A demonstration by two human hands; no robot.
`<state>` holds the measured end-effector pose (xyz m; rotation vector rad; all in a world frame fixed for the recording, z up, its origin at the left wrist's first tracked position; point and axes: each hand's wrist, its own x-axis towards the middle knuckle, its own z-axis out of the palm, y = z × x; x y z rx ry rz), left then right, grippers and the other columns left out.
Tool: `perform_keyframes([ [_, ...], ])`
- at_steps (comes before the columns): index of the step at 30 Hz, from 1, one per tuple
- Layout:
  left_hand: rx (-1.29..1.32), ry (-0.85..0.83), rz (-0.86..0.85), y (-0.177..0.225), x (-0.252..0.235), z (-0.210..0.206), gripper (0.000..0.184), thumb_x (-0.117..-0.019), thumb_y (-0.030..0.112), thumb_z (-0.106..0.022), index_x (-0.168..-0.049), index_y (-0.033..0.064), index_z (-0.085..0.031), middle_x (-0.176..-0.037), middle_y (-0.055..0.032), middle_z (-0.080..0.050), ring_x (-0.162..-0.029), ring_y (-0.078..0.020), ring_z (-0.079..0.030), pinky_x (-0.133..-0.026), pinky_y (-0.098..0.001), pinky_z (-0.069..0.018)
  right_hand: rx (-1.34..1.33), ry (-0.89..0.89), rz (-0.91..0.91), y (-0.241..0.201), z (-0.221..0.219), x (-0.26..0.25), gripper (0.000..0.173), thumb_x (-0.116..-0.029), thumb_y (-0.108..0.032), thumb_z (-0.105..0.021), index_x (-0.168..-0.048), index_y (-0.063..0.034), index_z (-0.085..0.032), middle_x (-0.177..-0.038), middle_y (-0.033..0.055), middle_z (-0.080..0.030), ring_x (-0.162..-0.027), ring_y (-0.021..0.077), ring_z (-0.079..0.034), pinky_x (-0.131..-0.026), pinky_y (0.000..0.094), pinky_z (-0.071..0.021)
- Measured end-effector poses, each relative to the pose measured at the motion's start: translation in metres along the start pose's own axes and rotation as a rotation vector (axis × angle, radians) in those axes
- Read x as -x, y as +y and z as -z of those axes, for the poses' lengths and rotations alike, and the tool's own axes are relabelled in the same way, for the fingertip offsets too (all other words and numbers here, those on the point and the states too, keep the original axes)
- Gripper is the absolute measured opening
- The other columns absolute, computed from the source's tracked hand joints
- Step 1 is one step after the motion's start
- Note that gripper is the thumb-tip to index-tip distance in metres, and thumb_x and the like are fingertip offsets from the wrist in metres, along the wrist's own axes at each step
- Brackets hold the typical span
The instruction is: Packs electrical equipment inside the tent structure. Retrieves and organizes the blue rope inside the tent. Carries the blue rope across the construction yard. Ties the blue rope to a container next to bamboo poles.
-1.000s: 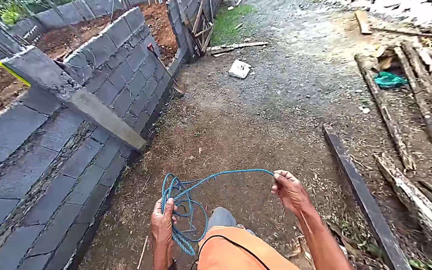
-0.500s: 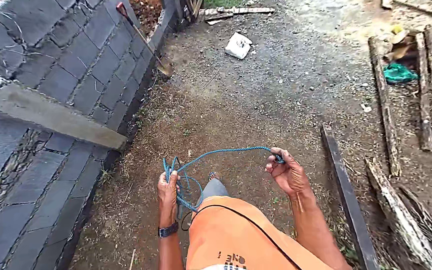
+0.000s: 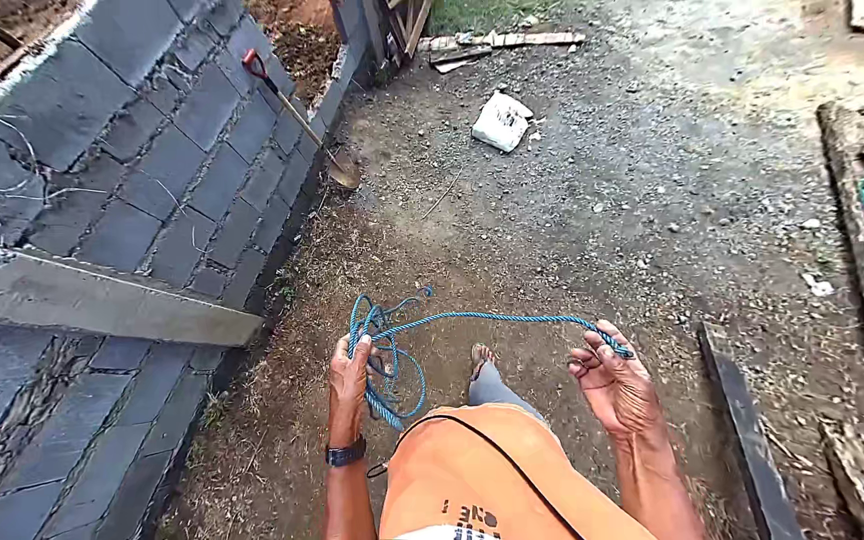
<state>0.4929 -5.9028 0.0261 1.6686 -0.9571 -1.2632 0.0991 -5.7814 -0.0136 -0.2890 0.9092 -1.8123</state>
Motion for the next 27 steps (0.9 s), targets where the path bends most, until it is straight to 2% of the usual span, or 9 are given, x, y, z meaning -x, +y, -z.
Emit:
perform_keyframes([
  [3, 0.012, 0.062, 0.014, 0.015, -0.047, -0.044, 0.035, -0.1032, 0.022, -0.063, -0.129, -0.0012, -0.059, -0.082, -0.0112, -0.069, -0.054, -0.0140, -0.058, -0.046, -0.0258, -0.0476, 0.028, -0.035, -0.029, -0.004, -0.019, -0.088, 0.046, -0.0957, -0.009, -0.066, -0.140, -0.0112, -0.055, -0.115, 0.0130, -0.072, -0.087, 0.0254, -0.074, -0.072, 0.0404, -0.0646],
  [6, 0.014, 0.072, -0.005, 0.053, -0.085, -0.078, 0.035, -0.1028, 0.024, -0.064, -0.128, 0.0005, -0.061, -0.081, -0.0111, -0.069, -0.053, -0.0151, -0.057, -0.045, -0.0267, -0.0469, 0.056, -0.100, -0.044, -0.020, -0.059, -0.171, 0.032, -0.1023, -0.011, -0.056, -0.134, -0.0078, -0.058, -0.104, 0.0140, -0.074, -0.082, 0.0249, -0.075, -0.071, 0.0401, -0.0650],
  [9, 0.030, 0.112, -0.018, 0.081, -0.118, -0.096, 0.033, -0.1035, 0.025, -0.063, -0.127, 0.0014, -0.062, -0.081, -0.0107, -0.069, -0.054, -0.0153, -0.057, -0.046, -0.0263, -0.0467, 0.090, -0.143, -0.058, -0.028, -0.093, -0.250, 0.025, -0.1037, -0.013, -0.054, -0.126, -0.0089, -0.064, -0.088, 0.0080, -0.073, -0.071, 0.0190, -0.072, -0.068, 0.0377, -0.0644],
  [11, 0.030, 0.147, -0.017, 0.088, -0.145, -0.107, 0.033, -0.1035, 0.024, -0.062, -0.126, 0.0007, -0.062, -0.080, -0.0104, -0.069, -0.053, -0.0149, -0.057, -0.046, -0.0260, -0.0466, 0.160, -0.130, -0.024, -0.030, -0.114, -0.300, 0.022, -0.1036, -0.014, -0.055, -0.122, -0.0088, -0.066, -0.088, 0.0053, -0.071, -0.070, 0.0164, -0.069, -0.067, 0.0354, -0.0635],
  [15, 0.027, 0.171, 0.038, 0.086, -0.216, -0.127, 0.035, -0.1026, 0.025, -0.064, -0.127, -0.0002, -0.061, -0.080, -0.0104, -0.070, -0.055, -0.0149, -0.058, -0.046, -0.0263, -0.0473, 0.244, -0.138, 0.087, -0.024, -0.137, -0.392, 0.025, -0.1092, -0.018, -0.043, -0.120, -0.0034, -0.060, -0.113, 0.0133, -0.071, -0.096, 0.0252, -0.073, -0.087, 0.0421, -0.0620],
  [17, 0.019, 0.171, 0.071, 0.090, -0.259, -0.137, 0.035, -0.1024, 0.025, -0.064, -0.126, 0.0004, -0.061, -0.080, -0.0097, -0.069, -0.053, -0.0142, -0.057, -0.045, -0.0258, -0.0455, 0.158, -0.134, 0.084, -0.016, -0.148, -0.431, 0.031, -0.1122, -0.021, -0.032, -0.116, -0.0032, -0.056, -0.108, 0.0179, -0.073, -0.099, 0.0338, -0.074, -0.093, 0.0516, -0.0603],
  [19, 0.023, 0.164, 0.092, 0.098, -0.311, -0.147, 0.034, -0.1026, 0.025, -0.064, -0.127, 0.0013, -0.062, -0.080, -0.0098, -0.070, -0.053, -0.0139, -0.057, -0.045, -0.0258, -0.0455, 0.081, -0.092, 0.050, -0.002, -0.160, -0.472, 0.034, -0.1136, -0.025, -0.027, -0.109, -0.0099, -0.057, -0.089, 0.0111, -0.073, -0.083, 0.0310, -0.075, -0.084, 0.0541, -0.0629],
  [22, 0.020, 0.120, 0.093, 0.111, -0.402, -0.160, 0.035, -0.1023, 0.026, -0.065, -0.127, 0.0017, -0.062, -0.081, -0.0101, -0.069, -0.053, -0.0142, -0.057, -0.045, -0.0261, -0.0461, 0.043, -0.022, 0.005, 0.032, -0.177, -0.533, 0.032, -0.1135, -0.027, -0.030, -0.105, -0.0152, -0.058, -0.072, 0.0004, -0.062, -0.061, 0.0191, -0.066, -0.063, 0.0443, -0.0632],
  [27, -0.077, 0.013, 0.060, 0.166, -0.545, -0.195, 0.037, -0.1015, 0.030, -0.065, -0.129, 0.0043, -0.062, -0.088, -0.0064, -0.070, -0.066, -0.0141, -0.064, -0.056, -0.0286, -0.0540, 0.044, -0.009, -0.090, 0.071, -0.221, -0.633, 0.036, -0.1137, -0.036, -0.027, -0.106, -0.0185, -0.057, -0.060, -0.0076, -0.046, -0.043, 0.0059, -0.043, -0.041, 0.0225, -0.0426],
])
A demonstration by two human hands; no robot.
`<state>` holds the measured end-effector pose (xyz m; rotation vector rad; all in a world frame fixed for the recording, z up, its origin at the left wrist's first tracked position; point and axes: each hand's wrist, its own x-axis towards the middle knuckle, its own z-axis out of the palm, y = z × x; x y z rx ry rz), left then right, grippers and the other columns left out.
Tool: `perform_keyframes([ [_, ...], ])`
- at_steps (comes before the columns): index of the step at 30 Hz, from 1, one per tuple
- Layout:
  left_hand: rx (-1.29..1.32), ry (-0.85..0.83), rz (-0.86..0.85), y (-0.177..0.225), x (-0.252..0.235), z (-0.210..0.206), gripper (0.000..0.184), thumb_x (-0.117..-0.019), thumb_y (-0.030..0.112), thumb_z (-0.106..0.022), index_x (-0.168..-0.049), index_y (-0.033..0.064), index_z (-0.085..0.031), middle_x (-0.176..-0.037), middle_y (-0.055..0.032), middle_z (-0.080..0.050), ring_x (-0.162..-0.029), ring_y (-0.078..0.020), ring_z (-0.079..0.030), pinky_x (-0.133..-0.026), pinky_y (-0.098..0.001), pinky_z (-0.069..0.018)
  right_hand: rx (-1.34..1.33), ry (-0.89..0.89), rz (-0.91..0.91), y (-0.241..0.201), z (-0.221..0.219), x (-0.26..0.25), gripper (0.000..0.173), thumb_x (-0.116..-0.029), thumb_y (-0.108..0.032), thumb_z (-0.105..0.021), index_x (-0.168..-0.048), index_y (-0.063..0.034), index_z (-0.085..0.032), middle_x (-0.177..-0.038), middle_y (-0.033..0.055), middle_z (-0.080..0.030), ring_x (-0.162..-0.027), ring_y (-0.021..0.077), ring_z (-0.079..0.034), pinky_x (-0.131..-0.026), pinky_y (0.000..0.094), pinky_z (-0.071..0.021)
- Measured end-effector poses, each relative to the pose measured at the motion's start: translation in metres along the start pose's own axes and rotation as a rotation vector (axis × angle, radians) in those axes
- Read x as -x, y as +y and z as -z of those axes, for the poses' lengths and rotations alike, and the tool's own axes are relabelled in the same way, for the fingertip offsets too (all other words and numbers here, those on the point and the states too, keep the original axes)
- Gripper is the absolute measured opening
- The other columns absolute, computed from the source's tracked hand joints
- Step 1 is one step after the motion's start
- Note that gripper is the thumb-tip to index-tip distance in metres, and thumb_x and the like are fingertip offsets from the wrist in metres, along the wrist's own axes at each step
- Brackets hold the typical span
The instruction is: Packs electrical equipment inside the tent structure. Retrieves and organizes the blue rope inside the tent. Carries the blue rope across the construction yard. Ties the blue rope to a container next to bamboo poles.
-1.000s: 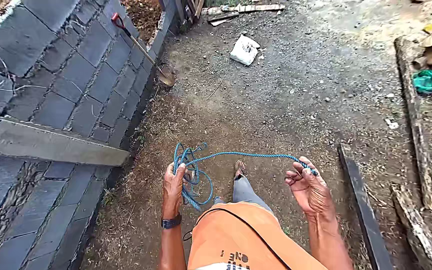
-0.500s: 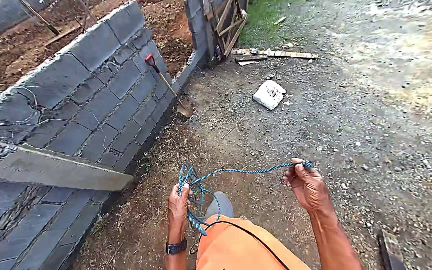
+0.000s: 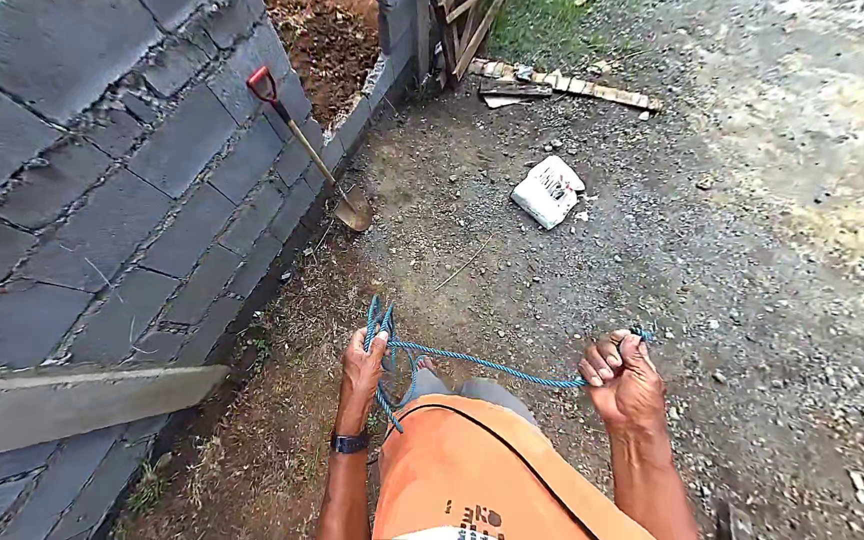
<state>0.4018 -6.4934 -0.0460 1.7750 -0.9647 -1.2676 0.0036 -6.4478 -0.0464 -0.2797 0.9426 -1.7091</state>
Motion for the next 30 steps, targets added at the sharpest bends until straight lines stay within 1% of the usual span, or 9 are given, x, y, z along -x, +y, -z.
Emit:
perform_keyframes([
  [2, -0.041, -0.040, -0.008, 0.027, -0.045, -0.011, 0.039, -0.1009, 0.031, -0.065, -0.130, 0.0054, -0.062, -0.093, -0.0066, -0.072, -0.071, -0.0145, -0.067, -0.060, -0.0303, -0.0569, 0.056, 0.036, -0.017, 0.002, -0.020, -0.036, 0.035, -0.1137, -0.036, -0.027, -0.106, -0.0183, -0.057, -0.057, -0.0087, -0.043, -0.039, 0.0042, -0.040, -0.038, 0.0206, -0.0398],
  [5, -0.036, -0.089, -0.033, 0.068, -0.112, -0.033, 0.039, -0.1009, 0.032, -0.065, -0.130, 0.0065, -0.062, -0.093, -0.0073, -0.072, -0.070, -0.0156, -0.067, -0.058, -0.0301, -0.0563, 0.115, 0.078, -0.019, 0.002, -0.047, -0.102, 0.035, -0.1134, -0.035, -0.028, -0.104, -0.0189, -0.058, -0.054, -0.0096, -0.038, -0.038, 0.0026, -0.036, -0.036, 0.0191, -0.0366],
  [6, -0.037, -0.096, -0.038, 0.080, -0.134, -0.040, 0.039, -0.1008, 0.033, -0.065, -0.130, 0.0071, -0.062, -0.095, -0.0070, -0.072, -0.072, -0.0156, -0.068, -0.061, -0.0304, -0.0576, 0.126, 0.077, -0.024, 0.004, -0.054, -0.128, 0.035, -0.1133, -0.036, -0.028, -0.104, -0.0189, -0.058, -0.054, -0.0099, -0.037, -0.037, 0.0023, -0.034, -0.036, 0.0189, -0.0357],
  [8, -0.042, -0.083, -0.047, 0.099, -0.177, -0.056, 0.039, -0.1009, 0.033, -0.065, -0.131, 0.0073, -0.062, -0.095, -0.0066, -0.072, -0.072, -0.0156, -0.068, -0.062, -0.0310, -0.0583, 0.158, 0.074, -0.042, 0.011, -0.066, -0.184, 0.035, -0.1132, -0.036, -0.029, -0.104, -0.0194, -0.059, -0.053, -0.0106, -0.036, -0.037, 0.0018, -0.033, -0.036, 0.0188, -0.0347],
  [11, -0.037, -0.029, -0.075, 0.119, -0.237, -0.081, 0.038, -0.1011, 0.030, -0.064, -0.131, 0.0065, -0.062, -0.097, -0.0060, -0.072, -0.078, -0.0151, -0.070, -0.070, -0.0318, -0.0603, 0.230, 0.044, -0.078, 0.024, -0.085, -0.272, 0.034, -0.1130, -0.036, -0.030, -0.104, -0.0202, -0.059, -0.053, -0.0105, -0.036, -0.037, 0.0017, -0.032, -0.035, 0.0189, -0.0334],
  [16, -0.025, 0.104, -0.055, 0.151, -0.346, -0.130, 0.038, -0.1013, 0.032, -0.064, -0.131, 0.0080, -0.062, -0.093, -0.0058, -0.072, -0.072, -0.0150, -0.067, -0.062, -0.0311, -0.0573, 0.296, -0.045, -0.146, 0.050, -0.126, -0.446, 0.031, -0.1125, -0.035, -0.033, -0.106, -0.0183, -0.059, -0.053, -0.0091, -0.036, -0.036, 0.0033, -0.033, -0.034, 0.0208, -0.0343],
  [21, -0.027, 0.125, -0.018, 0.218, -0.413, -0.152, 0.039, -0.1007, 0.038, -0.064, -0.129, 0.0100, -0.064, -0.094, -0.0045, -0.073, -0.077, -0.0158, -0.071, -0.071, -0.0346, -0.0614, 0.408, -0.165, -0.214, 0.054, -0.219, -0.581, 0.027, -0.1116, -0.035, -0.038, -0.111, -0.0181, -0.058, -0.053, -0.0082, -0.037, -0.037, 0.0047, -0.033, -0.034, 0.0224, -0.0351],
  [23, 0.016, 0.156, -0.028, 0.240, -0.448, -0.155, 0.038, -0.1009, 0.037, -0.064, -0.127, 0.0091, -0.064, -0.089, -0.0047, -0.072, -0.073, -0.0157, -0.069, -0.067, -0.0329, -0.0592, 0.439, -0.245, -0.210, 0.061, -0.258, -0.629, 0.027, -0.1112, -0.035, -0.039, -0.111, -0.0180, -0.059, -0.053, -0.0077, -0.038, -0.036, 0.0045, -0.034, -0.034, 0.0224, -0.0353],
  [30, 0.032, 0.180, -0.060, 0.275, -0.627, -0.161, 0.037, -0.1012, 0.037, -0.063, -0.125, 0.0083, -0.064, -0.087, -0.0041, -0.072, -0.073, -0.0154, -0.069, -0.071, -0.0334, -0.0598, 0.402, -0.363, -0.184, 0.127, -0.361, -0.787, 0.026, -0.1102, -0.036, -0.043, -0.111, -0.0194, -0.063, -0.054, -0.0073, -0.041, -0.037, 0.0044, -0.035, -0.033, 0.0217, -0.0353],
])
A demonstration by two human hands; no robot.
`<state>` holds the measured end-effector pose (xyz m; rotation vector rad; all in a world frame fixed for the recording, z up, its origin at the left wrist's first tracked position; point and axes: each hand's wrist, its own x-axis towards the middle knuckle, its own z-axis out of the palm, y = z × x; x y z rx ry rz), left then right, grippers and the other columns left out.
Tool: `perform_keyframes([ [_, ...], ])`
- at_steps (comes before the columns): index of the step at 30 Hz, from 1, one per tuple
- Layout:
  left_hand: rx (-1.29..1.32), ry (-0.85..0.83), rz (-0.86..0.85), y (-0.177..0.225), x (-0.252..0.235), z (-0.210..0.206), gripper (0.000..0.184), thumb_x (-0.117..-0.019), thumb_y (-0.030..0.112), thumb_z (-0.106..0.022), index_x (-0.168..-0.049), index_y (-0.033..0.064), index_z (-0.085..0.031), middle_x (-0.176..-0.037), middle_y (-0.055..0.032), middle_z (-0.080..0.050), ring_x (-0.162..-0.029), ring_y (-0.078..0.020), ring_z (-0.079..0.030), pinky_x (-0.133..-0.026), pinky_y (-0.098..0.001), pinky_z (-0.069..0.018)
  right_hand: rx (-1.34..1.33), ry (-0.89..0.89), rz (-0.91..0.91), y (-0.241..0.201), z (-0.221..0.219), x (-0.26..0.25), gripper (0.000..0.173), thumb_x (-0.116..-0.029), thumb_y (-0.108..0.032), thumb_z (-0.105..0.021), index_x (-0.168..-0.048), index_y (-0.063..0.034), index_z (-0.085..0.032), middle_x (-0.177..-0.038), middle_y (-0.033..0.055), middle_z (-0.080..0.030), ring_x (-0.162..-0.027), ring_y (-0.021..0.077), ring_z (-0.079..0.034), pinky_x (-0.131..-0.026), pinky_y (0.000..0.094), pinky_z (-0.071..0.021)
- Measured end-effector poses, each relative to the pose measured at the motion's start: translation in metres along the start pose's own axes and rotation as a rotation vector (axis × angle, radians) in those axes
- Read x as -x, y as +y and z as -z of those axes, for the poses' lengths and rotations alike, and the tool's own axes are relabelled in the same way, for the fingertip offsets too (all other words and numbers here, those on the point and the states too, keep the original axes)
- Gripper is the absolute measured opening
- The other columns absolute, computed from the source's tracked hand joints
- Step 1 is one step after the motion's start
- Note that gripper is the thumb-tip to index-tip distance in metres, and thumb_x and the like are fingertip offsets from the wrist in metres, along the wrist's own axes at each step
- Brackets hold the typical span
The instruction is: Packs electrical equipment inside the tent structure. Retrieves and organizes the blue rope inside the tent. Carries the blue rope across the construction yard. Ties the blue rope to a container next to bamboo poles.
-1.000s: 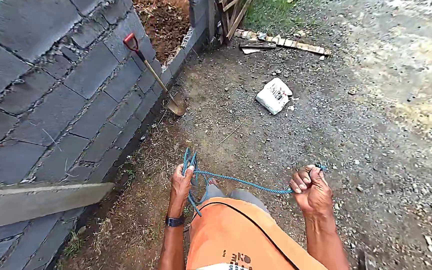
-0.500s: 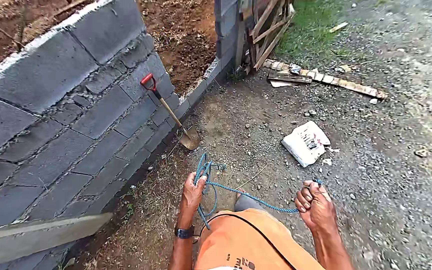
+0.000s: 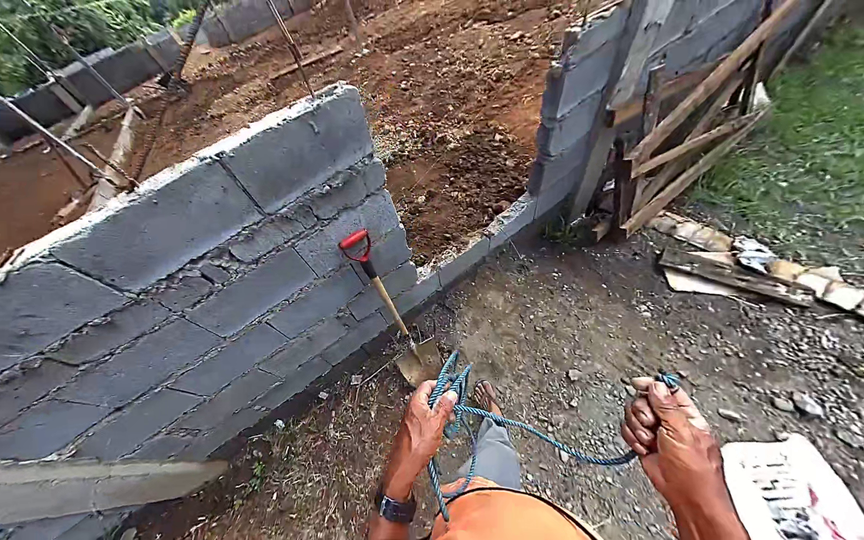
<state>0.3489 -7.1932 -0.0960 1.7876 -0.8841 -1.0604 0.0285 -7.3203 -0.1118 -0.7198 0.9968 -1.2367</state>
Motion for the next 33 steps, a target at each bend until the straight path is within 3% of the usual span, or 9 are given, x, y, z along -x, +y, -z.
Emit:
perform_keyframes([
  [4, 0.023, 0.014, 0.019, -0.003, -0.130, -0.016, 0.037, -0.1009, 0.038, -0.063, -0.125, 0.0091, -0.065, -0.090, -0.0043, -0.072, -0.076, -0.0153, -0.069, -0.074, -0.0348, -0.0597, 0.051, -0.021, -0.066, 0.022, -0.034, -0.111, 0.028, -0.1117, -0.035, -0.037, -0.111, -0.0194, -0.060, -0.053, -0.0085, -0.041, -0.036, 0.0037, -0.036, -0.034, 0.0215, -0.0371],
  [8, 0.042, 0.000, 0.014, 0.048, -0.247, -0.030, 0.041, -0.1008, 0.042, -0.062, -0.126, 0.0108, -0.064, -0.092, -0.0047, -0.072, -0.078, -0.0160, -0.069, -0.076, -0.0371, -0.0599, 0.094, -0.028, -0.181, 0.015, -0.068, -0.215, 0.031, -0.1128, -0.036, -0.033, -0.110, -0.0197, -0.059, -0.053, -0.0094, -0.043, -0.037, 0.0040, -0.039, -0.036, 0.0223, -0.0396],
  [15, 0.112, -0.030, -0.164, 0.154, -0.389, -0.019, 0.038, -0.1026, 0.035, -0.061, -0.128, 0.0061, -0.063, -0.096, -0.0075, -0.071, -0.078, -0.0170, -0.069, -0.074, -0.0356, -0.0605, 0.116, -0.152, -0.191, -0.004, -0.113, -0.366, 0.031, -0.1119, -0.039, -0.035, -0.105, -0.0253, -0.062, -0.051, -0.0128, -0.037, -0.037, 0.0023, -0.034, -0.036, 0.0215, -0.0346],
  [20, 0.093, 0.111, -0.153, 0.183, -0.487, -0.017, 0.036, -0.1019, 0.033, -0.063, -0.126, 0.0064, -0.065, -0.097, -0.0066, -0.072, -0.077, -0.0160, -0.069, -0.073, -0.0349, -0.0609, 0.180, -0.213, -0.228, -0.001, -0.162, -0.481, 0.026, -0.1115, -0.035, -0.037, -0.112, -0.0247, -0.061, -0.051, -0.0125, -0.038, -0.037, 0.0023, -0.034, -0.035, 0.0212, -0.0336],
  [25, 0.068, 0.282, -0.075, 0.204, -0.585, -0.011, 0.036, -0.1018, 0.034, -0.063, -0.125, 0.0063, -0.066, -0.096, -0.0053, -0.073, -0.076, -0.0153, -0.069, -0.073, -0.0342, -0.0609, 0.249, -0.307, -0.279, 0.002, -0.207, -0.622, 0.038, -0.1128, -0.039, -0.027, -0.125, -0.0196, -0.058, -0.054, -0.0106, -0.042, -0.038, 0.0041, -0.038, -0.036, 0.0236, -0.0380],
  [27, 0.057, 0.373, -0.016, 0.217, -0.618, -0.008, 0.037, -0.1016, 0.035, -0.063, -0.125, 0.0067, -0.066, -0.097, -0.0052, -0.073, -0.078, -0.0156, -0.070, -0.075, -0.0352, -0.0617, 0.248, -0.332, -0.308, -0.007, -0.224, -0.675, 0.044, -0.1124, -0.044, -0.024, -0.121, -0.0208, -0.060, -0.054, -0.0111, -0.044, -0.038, 0.0039, -0.038, -0.036, 0.0236, -0.0384],
  [31, 0.054, 0.541, 0.042, 0.261, -0.663, 0.008, 0.037, -0.1002, 0.037, -0.065, -0.123, 0.0073, -0.067, -0.098, -0.0054, -0.074, -0.079, -0.0167, -0.071, -0.075, -0.0362, -0.0624, 0.209, -0.404, -0.299, -0.052, -0.268, -0.766, 0.044, -0.1118, -0.046, -0.025, -0.101, -0.0241, -0.061, -0.050, -0.0133, -0.038, -0.037, 0.0025, -0.034, -0.036, 0.0230, -0.0352],
  [33, 0.045, 0.587, 0.057, 0.282, -0.679, 0.017, 0.037, -0.0992, 0.037, -0.067, -0.122, 0.0083, -0.068, -0.098, -0.0051, -0.074, -0.081, -0.0158, -0.071, -0.076, -0.0362, -0.0622, 0.194, -0.468, -0.311, -0.074, -0.288, -0.803, 0.044, -0.1112, -0.049, -0.026, -0.099, -0.0264, -0.062, -0.051, -0.0138, -0.039, -0.038, 0.0022, -0.034, -0.037, 0.0226, -0.0350],
])
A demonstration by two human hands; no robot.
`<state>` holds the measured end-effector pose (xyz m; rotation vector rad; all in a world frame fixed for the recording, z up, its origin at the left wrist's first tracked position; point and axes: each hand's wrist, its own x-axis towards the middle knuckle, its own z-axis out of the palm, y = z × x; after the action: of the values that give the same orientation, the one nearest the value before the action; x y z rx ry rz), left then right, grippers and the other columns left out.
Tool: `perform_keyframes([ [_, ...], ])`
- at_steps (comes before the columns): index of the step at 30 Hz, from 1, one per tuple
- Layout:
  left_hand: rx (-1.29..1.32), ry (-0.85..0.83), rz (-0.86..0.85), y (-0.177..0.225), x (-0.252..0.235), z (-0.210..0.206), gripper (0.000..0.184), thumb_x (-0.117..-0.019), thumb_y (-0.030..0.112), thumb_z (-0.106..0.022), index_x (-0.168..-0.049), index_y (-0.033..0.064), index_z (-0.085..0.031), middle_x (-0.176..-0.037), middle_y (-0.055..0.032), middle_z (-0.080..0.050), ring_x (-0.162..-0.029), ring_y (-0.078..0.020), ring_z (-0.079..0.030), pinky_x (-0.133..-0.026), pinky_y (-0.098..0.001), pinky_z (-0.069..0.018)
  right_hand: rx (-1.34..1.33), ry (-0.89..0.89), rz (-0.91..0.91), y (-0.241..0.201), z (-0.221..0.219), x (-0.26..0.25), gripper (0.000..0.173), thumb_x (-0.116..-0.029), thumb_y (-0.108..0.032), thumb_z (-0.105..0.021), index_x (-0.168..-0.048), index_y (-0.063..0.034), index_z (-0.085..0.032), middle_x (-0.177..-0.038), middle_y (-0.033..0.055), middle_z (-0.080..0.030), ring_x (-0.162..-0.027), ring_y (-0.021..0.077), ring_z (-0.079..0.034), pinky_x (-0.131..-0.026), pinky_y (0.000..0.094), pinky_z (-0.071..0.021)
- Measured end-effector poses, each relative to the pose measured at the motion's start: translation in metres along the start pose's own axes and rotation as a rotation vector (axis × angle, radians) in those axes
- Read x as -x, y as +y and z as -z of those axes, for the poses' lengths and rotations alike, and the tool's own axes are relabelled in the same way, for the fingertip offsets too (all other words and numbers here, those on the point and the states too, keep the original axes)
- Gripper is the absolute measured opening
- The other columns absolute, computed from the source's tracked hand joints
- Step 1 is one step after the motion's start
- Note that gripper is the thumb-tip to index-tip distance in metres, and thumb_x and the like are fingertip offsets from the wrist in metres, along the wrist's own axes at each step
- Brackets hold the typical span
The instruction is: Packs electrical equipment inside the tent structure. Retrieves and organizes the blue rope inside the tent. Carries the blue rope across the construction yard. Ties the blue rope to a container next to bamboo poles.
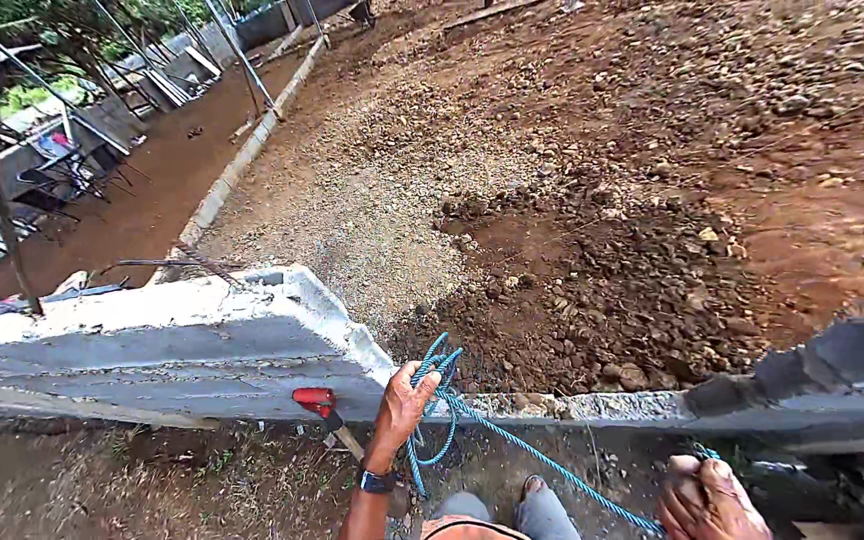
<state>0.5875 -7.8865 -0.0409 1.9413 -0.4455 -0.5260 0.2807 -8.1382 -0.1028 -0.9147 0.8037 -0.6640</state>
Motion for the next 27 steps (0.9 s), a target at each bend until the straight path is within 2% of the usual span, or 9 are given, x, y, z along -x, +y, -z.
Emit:
perform_keyframes([
  [6, -0.016, 0.100, -0.021, 0.054, -0.021, 0.002, 0.035, -0.0988, 0.038, -0.067, -0.121, 0.0111, -0.069, -0.099, -0.0021, -0.074, -0.084, -0.0126, -0.071, -0.077, -0.0340, -0.0613, 0.040, -0.193, -0.003, -0.068, -0.029, -0.069, 0.043, -0.1106, -0.050, -0.030, -0.099, -0.0258, -0.064, -0.050, -0.0122, -0.040, -0.037, 0.0030, -0.035, -0.036, 0.0228, -0.0351],
  [8, 0.011, 0.173, -0.039, 0.061, -0.026, 0.006, 0.036, -0.0987, 0.038, -0.067, -0.122, 0.0108, -0.069, -0.100, -0.0023, -0.074, -0.082, -0.0128, -0.070, -0.073, -0.0329, -0.0604, 0.050, -0.246, -0.003, -0.079, -0.045, -0.084, 0.043, -0.1106, -0.050, -0.030, -0.100, -0.0254, -0.064, -0.050, -0.0114, -0.039, -0.037, 0.0034, -0.035, -0.036, 0.0232, -0.0353],
  [10, 0.043, 0.244, -0.041, 0.064, -0.031, 0.011, 0.037, -0.0992, 0.037, -0.067, -0.124, 0.0096, -0.068, -0.102, -0.0039, -0.074, -0.077, -0.0143, -0.070, -0.066, -0.0316, -0.0598, 0.060, -0.295, -0.009, -0.085, -0.062, -0.095, 0.041, -0.1105, -0.050, -0.032, -0.100, -0.0252, -0.063, -0.051, -0.0111, -0.038, -0.038, 0.0035, -0.034, -0.037, 0.0232, -0.0350],
  [13, 0.078, 0.344, -0.023, 0.064, -0.045, 0.014, 0.037, -0.0994, 0.035, -0.067, -0.124, 0.0085, -0.067, -0.096, -0.0053, -0.073, -0.065, -0.0142, -0.065, -0.055, -0.0293, -0.0538, 0.076, -0.348, -0.022, -0.078, -0.082, -0.114, 0.040, -0.1095, -0.050, -0.036, -0.101, -0.0238, -0.065, -0.051, -0.0106, -0.038, -0.038, 0.0037, -0.034, -0.036, 0.0235, -0.0346],
  [16, 0.082, 0.404, 0.021, 0.061, -0.069, 0.009, 0.035, -0.0996, 0.033, -0.067, -0.124, 0.0084, -0.068, -0.094, -0.0046, -0.073, -0.068, -0.0142, -0.066, -0.058, -0.0297, -0.0557, 0.103, -0.387, -0.077, -0.064, -0.093, -0.138, 0.040, -0.1098, -0.049, -0.036, -0.102, -0.0225, -0.065, -0.051, -0.0103, -0.039, -0.038, 0.0038, -0.034, -0.036, 0.0236, -0.0342],
  [19, 0.087, 0.412, 0.062, 0.060, -0.105, -0.001, 0.034, -0.1001, 0.033, -0.066, -0.124, 0.0081, -0.068, -0.096, -0.0050, -0.073, -0.071, -0.0144, -0.067, -0.061, -0.0309, -0.0575, 0.089, -0.440, -0.164, -0.052, -0.099, -0.168, 0.040, -0.1103, -0.048, -0.035, -0.103, -0.0222, -0.065, -0.051, -0.0101, -0.039, -0.038, 0.0037, -0.034, -0.037, 0.0239, -0.0346],
  [24, 0.112, 0.406, 0.119, 0.054, -0.192, -0.020, 0.037, -0.1002, 0.034, -0.066, -0.126, 0.0077, -0.067, -0.095, -0.0052, -0.073, -0.067, -0.0139, -0.065, -0.056, -0.0295, -0.0547, 0.037, -0.429, -0.218, -0.042, -0.128, -0.243, 0.041, -0.1113, -0.046, -0.032, -0.110, -0.0215, -0.065, -0.053, -0.0099, -0.041, -0.039, 0.0043, -0.036, -0.037, 0.0240, -0.0361],
  [27, 0.131, 0.415, 0.177, 0.046, -0.261, -0.028, 0.037, -0.1004, 0.035, -0.066, -0.127, 0.0085, -0.067, -0.103, -0.0048, -0.073, -0.078, -0.0140, -0.069, -0.068, -0.0317, -0.0597, 0.062, -0.424, -0.214, -0.040, -0.164, -0.312, 0.033, -0.1118, -0.038, -0.034, -0.121, -0.0197, -0.059, -0.060, -0.0074, -0.049, -0.043, 0.0066, -0.044, -0.040, 0.0262, -0.0430],
])
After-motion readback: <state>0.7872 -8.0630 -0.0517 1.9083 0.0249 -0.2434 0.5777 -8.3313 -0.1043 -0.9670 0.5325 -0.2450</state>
